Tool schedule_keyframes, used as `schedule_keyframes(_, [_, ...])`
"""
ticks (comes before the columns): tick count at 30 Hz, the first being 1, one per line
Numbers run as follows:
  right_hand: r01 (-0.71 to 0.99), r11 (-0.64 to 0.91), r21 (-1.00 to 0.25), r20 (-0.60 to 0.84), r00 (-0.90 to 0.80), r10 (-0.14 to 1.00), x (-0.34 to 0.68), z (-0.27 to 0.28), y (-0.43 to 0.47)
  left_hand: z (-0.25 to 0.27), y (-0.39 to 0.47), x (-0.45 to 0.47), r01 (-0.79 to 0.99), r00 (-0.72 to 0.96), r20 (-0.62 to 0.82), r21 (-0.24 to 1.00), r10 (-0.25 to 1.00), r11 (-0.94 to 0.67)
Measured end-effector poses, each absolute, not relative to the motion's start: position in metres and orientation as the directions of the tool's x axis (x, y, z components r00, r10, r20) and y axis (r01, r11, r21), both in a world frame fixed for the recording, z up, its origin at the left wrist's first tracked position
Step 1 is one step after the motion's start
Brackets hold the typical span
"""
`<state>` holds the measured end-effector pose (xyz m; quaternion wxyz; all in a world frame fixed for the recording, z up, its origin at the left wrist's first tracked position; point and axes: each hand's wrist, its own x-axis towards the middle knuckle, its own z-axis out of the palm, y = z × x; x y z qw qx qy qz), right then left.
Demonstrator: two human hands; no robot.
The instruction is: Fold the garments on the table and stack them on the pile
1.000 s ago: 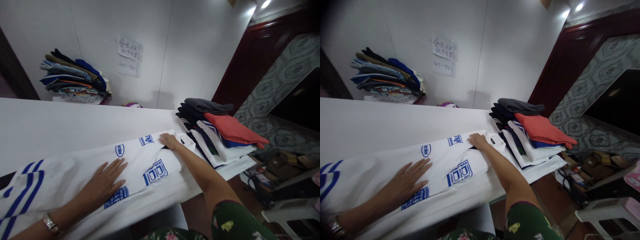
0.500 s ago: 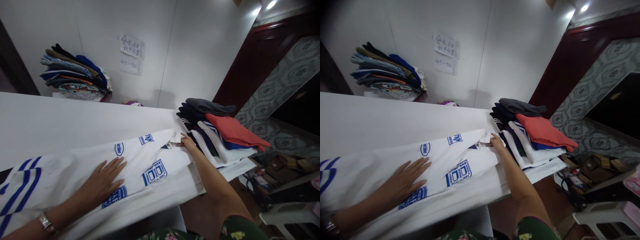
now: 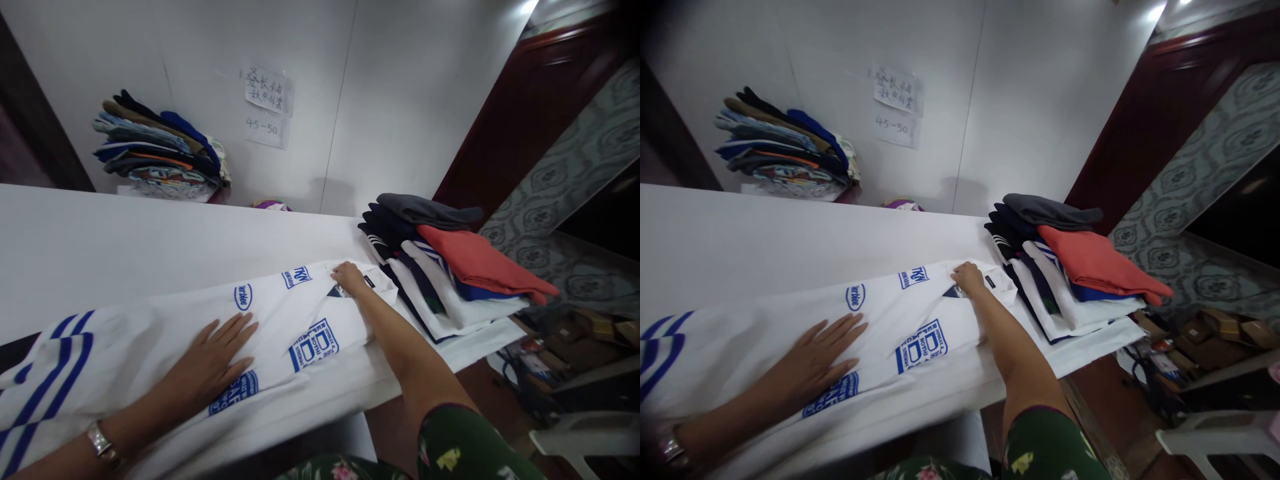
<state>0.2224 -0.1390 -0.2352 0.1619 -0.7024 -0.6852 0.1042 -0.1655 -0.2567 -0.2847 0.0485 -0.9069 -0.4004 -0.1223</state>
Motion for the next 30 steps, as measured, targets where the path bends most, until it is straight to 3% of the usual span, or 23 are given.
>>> schedule_keyframes(6, [0.966,-0.012,-0.258,0.064,0.03,0.998,0.209,-0.233,-0.146,-0.279,-0.258,-0.161,0.74,0.648,0.249,0.02,0.72,-0.673])
schedule_keyframes(15, [0.97,0.015,-0.244,-0.056,-0.029,0.998,0.192,-0.233,-0.154,-0.273,-0.258,-0.158,0.735,0.648,0.27,0.023,0.712,-0.677])
schedule_keyframes(18, [0.96,0.079,-0.27,0.009,-0.08,0.997,0.174,-0.228,-0.164,-0.278,-0.256,-0.159,0.732,0.647,0.295,0.019,0.703,-0.682])
schedule_keyframes(22, [0.923,0.2,-0.33,-0.084,-0.24,0.967,0.153,-0.234,-0.176,-0.279,-0.257,-0.157,0.747,0.628,0.29,0.036,0.722,-0.664])
schedule_keyframes(26, [0.919,0.148,-0.367,-0.125,-0.206,0.97,0.154,-0.237,-0.182,-0.266,-0.262,-0.15,0.762,0.613,0.206,0.101,0.763,-0.64])
schedule_keyframes(30, [0.891,0.171,-0.42,-0.007,-0.192,0.981,0.149,-0.227,-0.19,-0.245,-0.272,-0.149,0.773,0.603,0.089,0.182,0.793,-0.608])
